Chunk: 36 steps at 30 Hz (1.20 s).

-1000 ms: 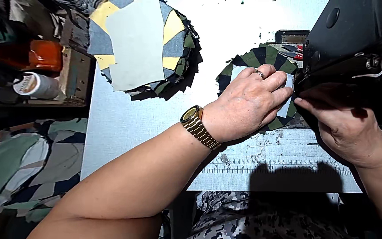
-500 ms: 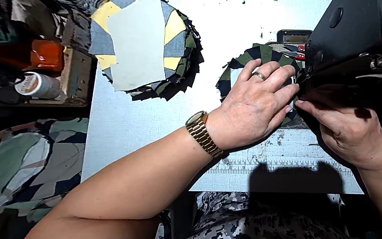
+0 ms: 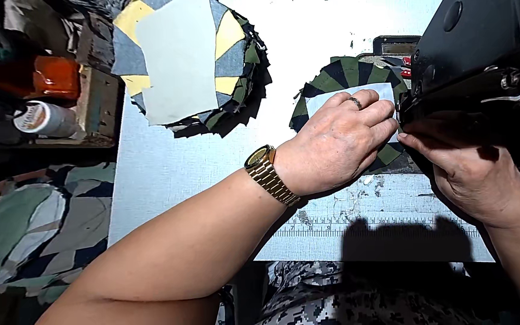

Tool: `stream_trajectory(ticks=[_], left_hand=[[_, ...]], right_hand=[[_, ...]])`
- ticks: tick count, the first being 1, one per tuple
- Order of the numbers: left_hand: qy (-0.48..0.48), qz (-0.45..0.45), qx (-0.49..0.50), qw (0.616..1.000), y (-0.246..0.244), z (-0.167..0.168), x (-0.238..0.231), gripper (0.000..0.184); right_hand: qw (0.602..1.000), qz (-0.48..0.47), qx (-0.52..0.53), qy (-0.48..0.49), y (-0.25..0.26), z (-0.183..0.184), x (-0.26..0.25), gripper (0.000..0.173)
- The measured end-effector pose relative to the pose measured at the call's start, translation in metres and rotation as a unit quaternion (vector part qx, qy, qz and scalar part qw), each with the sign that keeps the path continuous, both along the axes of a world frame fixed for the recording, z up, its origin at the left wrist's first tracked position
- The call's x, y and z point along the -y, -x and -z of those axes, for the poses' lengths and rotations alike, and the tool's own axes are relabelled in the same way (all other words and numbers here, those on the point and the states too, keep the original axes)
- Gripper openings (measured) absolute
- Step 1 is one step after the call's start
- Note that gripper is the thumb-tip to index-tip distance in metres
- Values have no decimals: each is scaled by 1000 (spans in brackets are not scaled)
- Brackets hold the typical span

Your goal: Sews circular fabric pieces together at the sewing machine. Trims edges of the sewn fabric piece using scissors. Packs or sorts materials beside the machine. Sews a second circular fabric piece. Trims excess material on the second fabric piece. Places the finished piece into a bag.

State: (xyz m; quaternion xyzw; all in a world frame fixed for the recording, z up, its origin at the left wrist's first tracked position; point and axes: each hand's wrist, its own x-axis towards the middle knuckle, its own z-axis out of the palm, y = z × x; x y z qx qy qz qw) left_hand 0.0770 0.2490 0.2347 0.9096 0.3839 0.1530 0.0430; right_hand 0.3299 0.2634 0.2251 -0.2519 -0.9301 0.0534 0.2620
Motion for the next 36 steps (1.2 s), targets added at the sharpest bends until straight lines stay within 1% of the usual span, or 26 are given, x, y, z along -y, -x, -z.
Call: stream_trajectory(ticks=[2,7,11,12,15,22,27,30,33,36], left_hand=[[-3,-8,-5,1000,0,1,0,40],[-14,-45,-26,999,-5,3,0,44],[-18,-63,-28,997,-7,4,1,44],[-17,-67,-27,997,-7,4,1,44],[-12,-70,-32,997,-8,4,3,45],[8,-67,-33,997,-7,-1,6,48],[8,-84,-41,996,-9,-2,8,51],[6,-88,-35,995,-6,-1,7,52],[8,-76,-24,997,0,0,6,53],[14,-25,-15,999,8,-1,1,48]], right_hand=[[1000,9,3,-1,0,0,-1,27],[998,48,26,8,1,-3,-1,35],[999,27,-25,-31,3,-2,0,30],[999,15,-28,-31,3,-2,1,28],[1000,-5,-6,-10,3,1,2,30],[1000,4,4,-4,2,1,0,26],[999,35,24,-10,2,-2,-2,33],[999,29,-10,-23,2,-2,-2,31],[999,-5,-37,-22,1,-1,0,27],[999,-32,-24,-5,-1,1,1,28]])
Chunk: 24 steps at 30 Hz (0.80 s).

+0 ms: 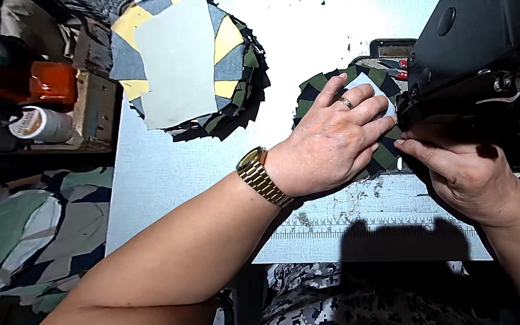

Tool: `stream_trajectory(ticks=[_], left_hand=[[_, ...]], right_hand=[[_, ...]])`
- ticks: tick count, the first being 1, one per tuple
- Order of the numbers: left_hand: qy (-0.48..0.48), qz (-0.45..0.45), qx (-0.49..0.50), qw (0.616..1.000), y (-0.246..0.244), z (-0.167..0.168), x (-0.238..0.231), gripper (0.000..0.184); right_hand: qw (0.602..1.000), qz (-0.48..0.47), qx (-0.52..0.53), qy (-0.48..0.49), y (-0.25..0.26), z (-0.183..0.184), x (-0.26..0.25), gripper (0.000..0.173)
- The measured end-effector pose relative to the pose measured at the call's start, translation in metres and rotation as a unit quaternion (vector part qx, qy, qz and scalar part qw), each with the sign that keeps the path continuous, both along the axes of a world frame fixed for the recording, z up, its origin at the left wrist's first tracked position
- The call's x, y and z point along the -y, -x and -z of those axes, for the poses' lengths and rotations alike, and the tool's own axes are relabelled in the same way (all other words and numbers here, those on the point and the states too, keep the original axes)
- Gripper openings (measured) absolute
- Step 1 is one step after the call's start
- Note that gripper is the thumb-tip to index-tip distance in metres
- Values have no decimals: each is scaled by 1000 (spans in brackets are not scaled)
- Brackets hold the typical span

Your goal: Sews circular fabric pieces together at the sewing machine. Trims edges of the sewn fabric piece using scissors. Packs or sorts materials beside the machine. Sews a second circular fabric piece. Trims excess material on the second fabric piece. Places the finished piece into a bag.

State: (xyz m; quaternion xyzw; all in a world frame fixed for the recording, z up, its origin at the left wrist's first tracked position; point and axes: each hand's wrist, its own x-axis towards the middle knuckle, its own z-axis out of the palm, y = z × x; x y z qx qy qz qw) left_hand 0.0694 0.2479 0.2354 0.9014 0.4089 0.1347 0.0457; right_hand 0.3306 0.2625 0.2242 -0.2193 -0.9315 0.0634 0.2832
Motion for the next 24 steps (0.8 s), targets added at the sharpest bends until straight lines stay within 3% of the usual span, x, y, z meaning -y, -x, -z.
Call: stream_trajectory(ticks=[4,24], left_hand=[[13,29,13,999,7,1,-7,46],[-17,-47,-23,999,-6,3,-3,48]], right_hand=[[1000,2,15,4,0,1,-1,28],[1000,18,20,-5,1,1,1,29]])
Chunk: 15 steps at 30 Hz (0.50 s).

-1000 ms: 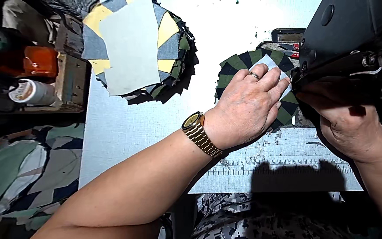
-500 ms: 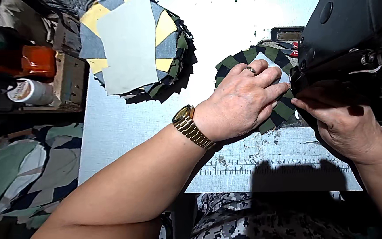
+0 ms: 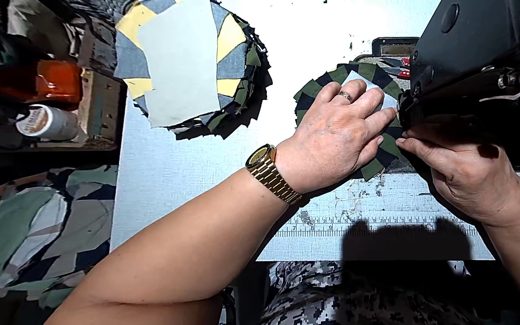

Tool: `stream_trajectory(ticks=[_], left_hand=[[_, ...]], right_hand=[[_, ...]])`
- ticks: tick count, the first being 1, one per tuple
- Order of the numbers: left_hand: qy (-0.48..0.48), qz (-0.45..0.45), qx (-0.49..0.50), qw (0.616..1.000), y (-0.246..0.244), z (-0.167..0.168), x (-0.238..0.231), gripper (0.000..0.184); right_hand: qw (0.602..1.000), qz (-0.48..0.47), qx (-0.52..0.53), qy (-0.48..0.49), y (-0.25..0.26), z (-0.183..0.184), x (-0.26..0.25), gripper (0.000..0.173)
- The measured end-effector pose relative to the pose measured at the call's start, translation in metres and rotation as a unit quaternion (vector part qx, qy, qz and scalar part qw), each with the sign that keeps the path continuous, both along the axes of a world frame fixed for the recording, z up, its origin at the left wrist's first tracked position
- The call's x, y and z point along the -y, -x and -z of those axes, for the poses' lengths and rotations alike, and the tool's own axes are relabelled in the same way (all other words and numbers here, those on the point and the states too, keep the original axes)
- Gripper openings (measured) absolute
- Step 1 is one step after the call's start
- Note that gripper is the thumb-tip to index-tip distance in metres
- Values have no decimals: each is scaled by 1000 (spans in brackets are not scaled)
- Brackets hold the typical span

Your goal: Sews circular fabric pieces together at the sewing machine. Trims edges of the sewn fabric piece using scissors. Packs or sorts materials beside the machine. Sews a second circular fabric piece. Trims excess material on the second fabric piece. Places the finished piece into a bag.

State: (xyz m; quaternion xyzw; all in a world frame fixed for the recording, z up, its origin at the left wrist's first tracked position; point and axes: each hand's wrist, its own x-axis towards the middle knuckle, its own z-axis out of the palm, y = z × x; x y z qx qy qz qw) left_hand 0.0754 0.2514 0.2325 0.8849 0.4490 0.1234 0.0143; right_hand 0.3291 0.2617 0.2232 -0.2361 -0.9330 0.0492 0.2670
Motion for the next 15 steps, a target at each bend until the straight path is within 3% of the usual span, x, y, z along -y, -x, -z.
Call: stream_trajectory(ticks=[8,15], left_hand=[[16,-23,20,999,1,-2,4,52],[52,101,65,991,17,-2,-5,45]], right_hand=[[1000,15,11,8,-1,-3,-2,28],[1000,14,10,0,-1,-1,-4,27]])
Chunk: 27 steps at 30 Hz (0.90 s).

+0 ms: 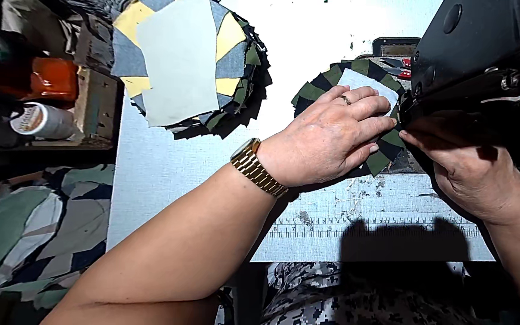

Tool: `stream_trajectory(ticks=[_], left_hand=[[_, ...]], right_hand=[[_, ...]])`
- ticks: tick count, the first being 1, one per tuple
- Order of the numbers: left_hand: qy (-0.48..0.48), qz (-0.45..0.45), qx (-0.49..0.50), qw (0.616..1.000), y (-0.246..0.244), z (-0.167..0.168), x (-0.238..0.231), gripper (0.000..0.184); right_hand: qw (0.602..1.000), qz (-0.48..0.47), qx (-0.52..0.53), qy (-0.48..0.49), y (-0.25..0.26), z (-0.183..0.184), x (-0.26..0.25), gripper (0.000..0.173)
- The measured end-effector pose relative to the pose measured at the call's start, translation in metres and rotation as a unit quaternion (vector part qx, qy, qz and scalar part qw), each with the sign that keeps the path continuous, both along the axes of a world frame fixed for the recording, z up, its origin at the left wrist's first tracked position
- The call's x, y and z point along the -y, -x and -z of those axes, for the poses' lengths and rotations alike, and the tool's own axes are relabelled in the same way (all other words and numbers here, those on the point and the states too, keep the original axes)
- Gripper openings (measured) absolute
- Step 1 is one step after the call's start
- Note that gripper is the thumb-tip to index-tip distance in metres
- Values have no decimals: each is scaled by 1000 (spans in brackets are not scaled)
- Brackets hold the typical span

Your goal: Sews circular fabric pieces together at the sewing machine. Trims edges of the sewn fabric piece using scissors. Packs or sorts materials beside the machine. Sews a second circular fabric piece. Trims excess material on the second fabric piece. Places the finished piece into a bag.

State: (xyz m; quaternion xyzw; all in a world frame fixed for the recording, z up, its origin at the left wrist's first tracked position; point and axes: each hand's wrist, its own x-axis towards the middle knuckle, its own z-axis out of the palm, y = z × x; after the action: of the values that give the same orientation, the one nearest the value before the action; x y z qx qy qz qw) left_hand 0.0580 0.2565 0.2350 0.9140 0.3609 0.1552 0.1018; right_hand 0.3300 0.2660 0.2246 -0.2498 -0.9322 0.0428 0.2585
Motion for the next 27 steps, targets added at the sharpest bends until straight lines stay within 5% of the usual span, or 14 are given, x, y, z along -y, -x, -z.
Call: stream_trajectory(ticks=[18,27], left_hand=[[-27,-86,-41,995,-16,-1,8,47],[-11,15,6,1000,-1,-7,5,42]], right_hand=[[1000,-8,0,1,0,0,3,30],[1000,-12,-5,3,1,-1,3,29]])
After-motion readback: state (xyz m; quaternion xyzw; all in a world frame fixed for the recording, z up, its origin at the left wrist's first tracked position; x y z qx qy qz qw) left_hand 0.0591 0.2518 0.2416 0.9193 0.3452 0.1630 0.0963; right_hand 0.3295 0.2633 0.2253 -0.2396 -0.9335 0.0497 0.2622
